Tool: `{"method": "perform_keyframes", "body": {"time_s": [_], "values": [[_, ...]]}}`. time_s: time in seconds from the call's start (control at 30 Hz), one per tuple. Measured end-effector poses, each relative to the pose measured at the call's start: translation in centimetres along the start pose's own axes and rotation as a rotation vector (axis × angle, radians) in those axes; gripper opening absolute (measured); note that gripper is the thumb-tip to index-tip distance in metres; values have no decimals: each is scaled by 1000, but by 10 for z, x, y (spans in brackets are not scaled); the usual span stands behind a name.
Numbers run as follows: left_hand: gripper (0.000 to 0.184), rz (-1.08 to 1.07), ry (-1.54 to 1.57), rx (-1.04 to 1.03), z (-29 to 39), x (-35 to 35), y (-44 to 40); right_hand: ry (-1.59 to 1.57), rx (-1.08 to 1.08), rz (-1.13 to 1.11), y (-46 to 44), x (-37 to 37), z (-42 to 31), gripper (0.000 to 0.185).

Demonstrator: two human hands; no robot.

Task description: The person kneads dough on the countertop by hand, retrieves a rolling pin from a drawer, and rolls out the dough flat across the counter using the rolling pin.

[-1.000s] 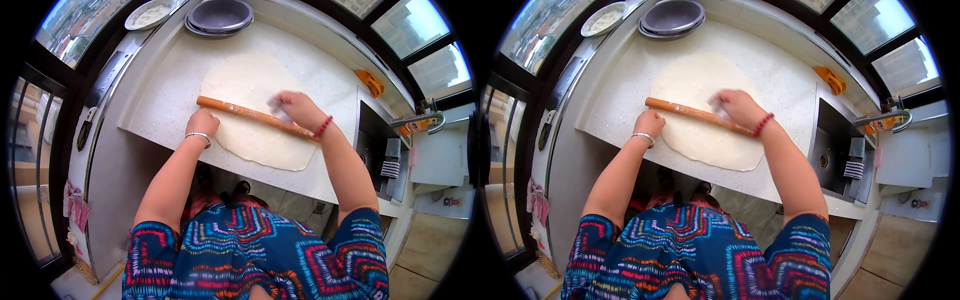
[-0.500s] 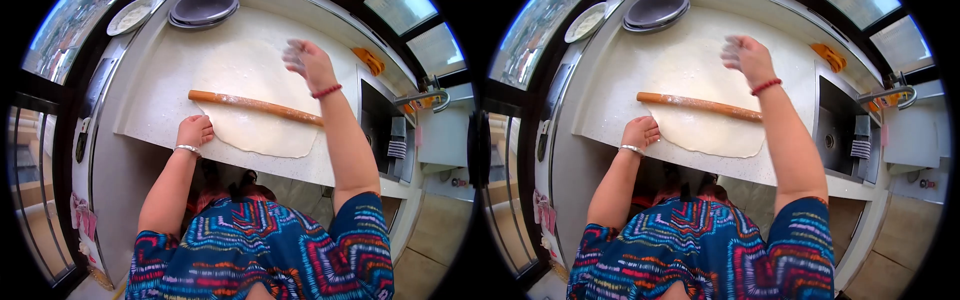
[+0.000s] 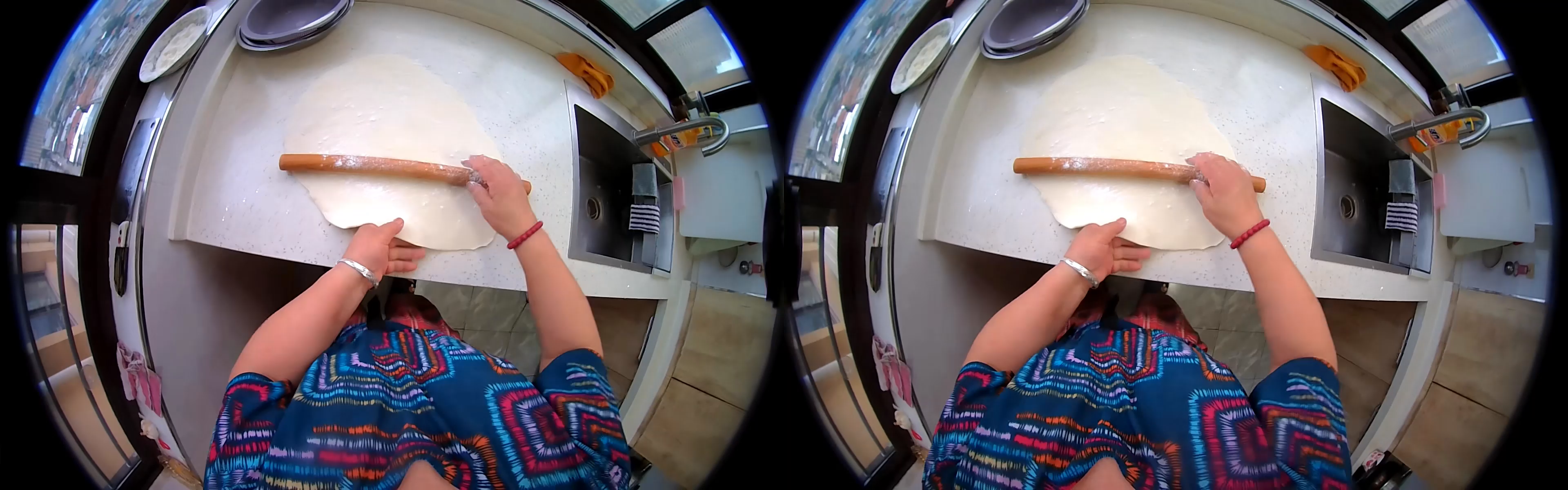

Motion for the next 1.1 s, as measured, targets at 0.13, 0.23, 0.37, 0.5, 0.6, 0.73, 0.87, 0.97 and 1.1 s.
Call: {"method": "perform_keyframes", "body": {"time_s": [0.13,0.23,0.37,0.5,0.6,0.73,0.87,0.97,1.1], "values": [[41,-9,-313,-3,32,-20,-11,-121,-19,249,8,5,-13,32],[41,-107,-31,-135,98,-49,-33,-96,31,462,10,14,-27,29],[47,386,-1101,-1031,154,-47,-48,-158,106,445,2,-3,-23,31],[55,555,-1974,-1532,104,-25,-40,168,73,198,-16,-42,-23,42],[59,346,-1979,-1253,79,-25,-7,332,119,189,-20,-43,-36,48],[61,291,-1867,-1156,55,-25,22,211,157,-119,8,-53,-45,48],[66,303,-1809,-1247,23,-17,27,248,315,161,52,-48,-53,45],[74,246,-1825,-1201,21,-13,17,200,264,111,46,-53,-43,46],[84,419,-1886,-1241,87,-40,-28,371,141,288,-28,-47,-28,39]]}}
Point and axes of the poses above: each hand's wrist, its own y-axis away from the middle knuckle, its own x-axis out of the back of the hand, z = x × y, the point moved 3 cm from there along -y, towards the middle knuckle, and after that the axes turned 3 degrees about -x, right-handed, at the moved point
